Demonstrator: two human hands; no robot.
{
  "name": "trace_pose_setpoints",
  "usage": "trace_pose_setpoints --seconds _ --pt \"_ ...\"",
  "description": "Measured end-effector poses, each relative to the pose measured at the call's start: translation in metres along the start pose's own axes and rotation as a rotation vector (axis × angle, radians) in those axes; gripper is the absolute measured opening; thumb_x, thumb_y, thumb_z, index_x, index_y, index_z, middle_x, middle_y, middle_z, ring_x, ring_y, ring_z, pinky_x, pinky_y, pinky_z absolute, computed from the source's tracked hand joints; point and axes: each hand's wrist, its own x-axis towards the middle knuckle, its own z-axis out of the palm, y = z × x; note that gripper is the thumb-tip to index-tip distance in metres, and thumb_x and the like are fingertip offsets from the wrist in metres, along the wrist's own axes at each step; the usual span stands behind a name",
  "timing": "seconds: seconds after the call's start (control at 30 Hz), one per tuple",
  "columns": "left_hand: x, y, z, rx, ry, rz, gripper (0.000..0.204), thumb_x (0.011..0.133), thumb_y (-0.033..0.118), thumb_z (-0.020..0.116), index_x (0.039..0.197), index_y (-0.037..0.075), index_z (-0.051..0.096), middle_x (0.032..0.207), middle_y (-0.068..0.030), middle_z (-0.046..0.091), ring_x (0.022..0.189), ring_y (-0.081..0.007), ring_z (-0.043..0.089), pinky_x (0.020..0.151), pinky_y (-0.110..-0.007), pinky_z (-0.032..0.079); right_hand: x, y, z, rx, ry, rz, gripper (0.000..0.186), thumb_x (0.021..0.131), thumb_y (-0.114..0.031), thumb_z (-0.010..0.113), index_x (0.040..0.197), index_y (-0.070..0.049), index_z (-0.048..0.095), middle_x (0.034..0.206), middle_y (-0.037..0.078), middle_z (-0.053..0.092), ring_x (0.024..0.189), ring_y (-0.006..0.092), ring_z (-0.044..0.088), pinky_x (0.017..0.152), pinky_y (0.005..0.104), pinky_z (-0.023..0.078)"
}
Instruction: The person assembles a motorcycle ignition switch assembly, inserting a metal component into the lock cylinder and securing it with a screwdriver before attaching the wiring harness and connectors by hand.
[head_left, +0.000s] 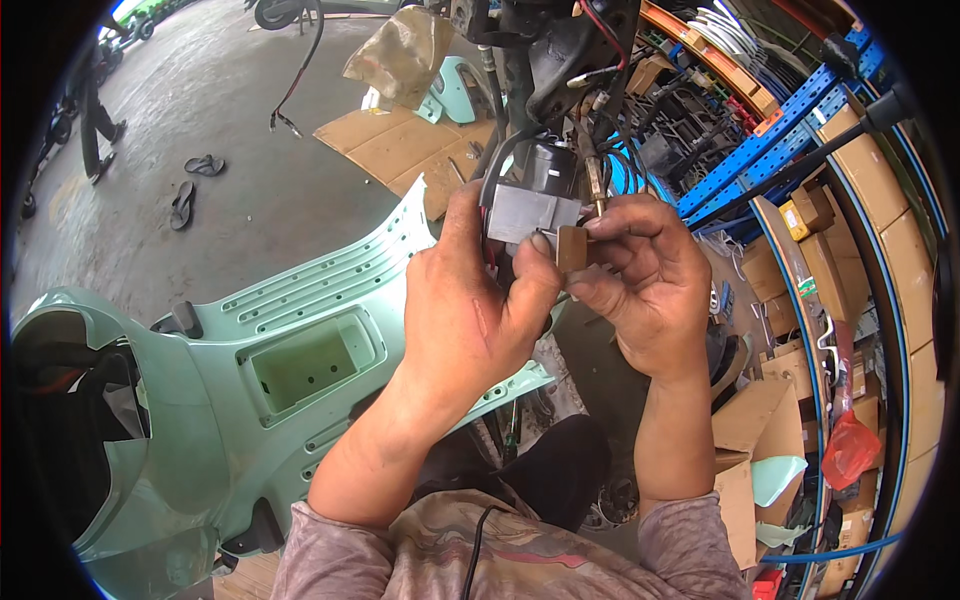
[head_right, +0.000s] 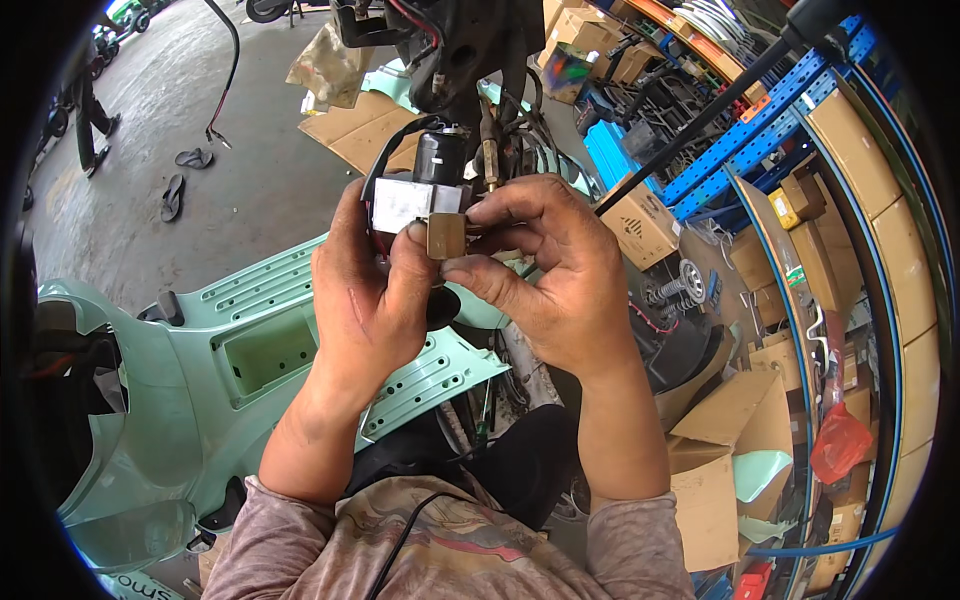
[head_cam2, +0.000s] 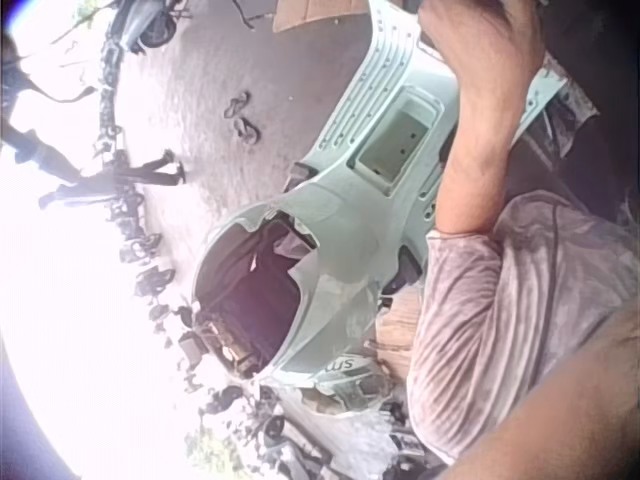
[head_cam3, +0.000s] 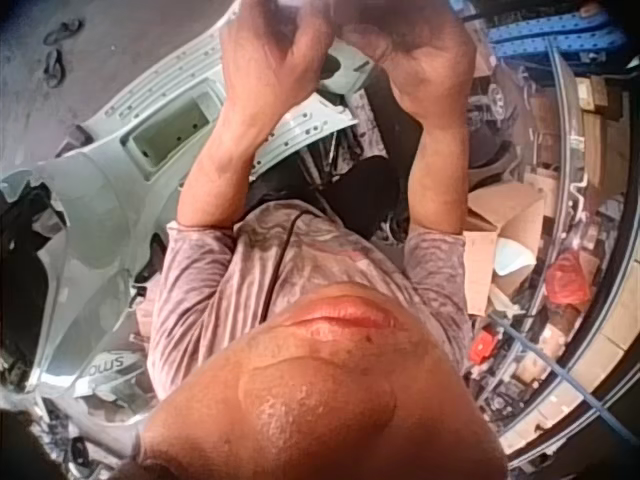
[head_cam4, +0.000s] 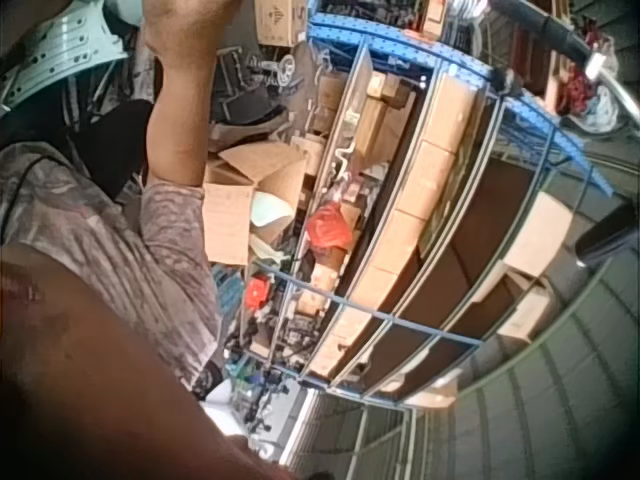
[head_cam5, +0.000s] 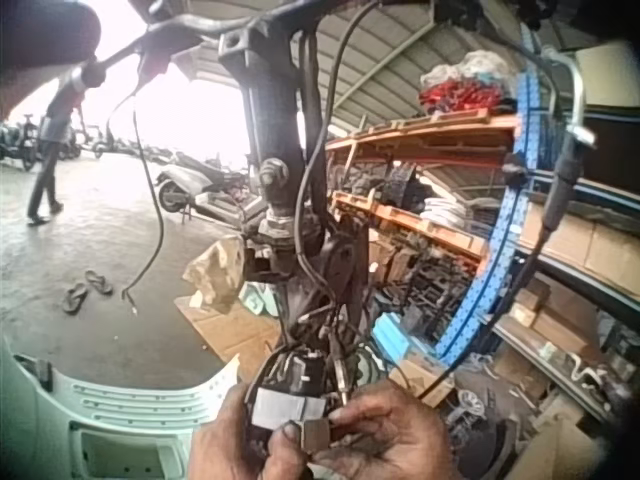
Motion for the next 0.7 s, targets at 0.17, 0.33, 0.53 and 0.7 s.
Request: trace_pose_setpoints --seconds 0.17,0.33,0.53,0.7 --pt "0.004 -0.007 0.002 -0.213 -0.030 -0.084 0.039 0.086 0.014 0.060 0.118 -0.005 0.049 0.063 -0.0140 0.064 0.051 -0.0240 0.065 0.049 -0.033 0.048 0.007 0.001 -0.004 -0.173 -0.039 -0.113 0.037 0.077 -0.007 0.082 0.106 0.001 0.061 0.104 0.009 0.060 0.095 0.0177 0.066 0.080 0.0295 0.060" --pt "0.003 -0.012 0.003 -0.079 0.014 0.015 0.038 0.086 0.015 0.061 0.116 -0.005 0.050 0.063 -0.0137 0.063 0.051 -0.0239 0.064 0.049 -0.033 0.048 0.003 0.006 -0.001 -0.269 -0.003 -0.149 0.037 0.077 -0.010 0.082 0.105 0.001 0.062 0.103 0.010 0.061 0.091 0.0185 0.067 0.076 0.0300 0.061" --pt "0.006 -0.008 -0.005 0.015 -0.048 -0.023 0.038 0.085 0.015 0.062 0.116 -0.006 0.051 0.062 -0.0144 0.062 0.050 -0.0241 0.063 0.049 -0.034 0.048 0.003 0.007 0.003 -0.273 0.057 -0.126 0.037 0.077 -0.012 0.082 0.105 0.000 0.062 0.101 0.009 0.062 0.091 0.0188 0.067 0.073 0.0306 0.061" --pt "0.005 -0.006 -0.016 0.022 -0.038 -0.069 0.038 0.086 0.016 0.060 0.115 -0.007 0.052 0.063 -0.0140 0.063 0.050 -0.0241 0.063 0.049 -0.033 0.047 0.011 0.005 0.009 -0.454 -0.007 -0.231 0.034 0.078 -0.012 0.081 0.104 0.000 0.063 0.098 0.009 0.065 0.085 0.0188 0.068 0.069 0.0289 0.060"
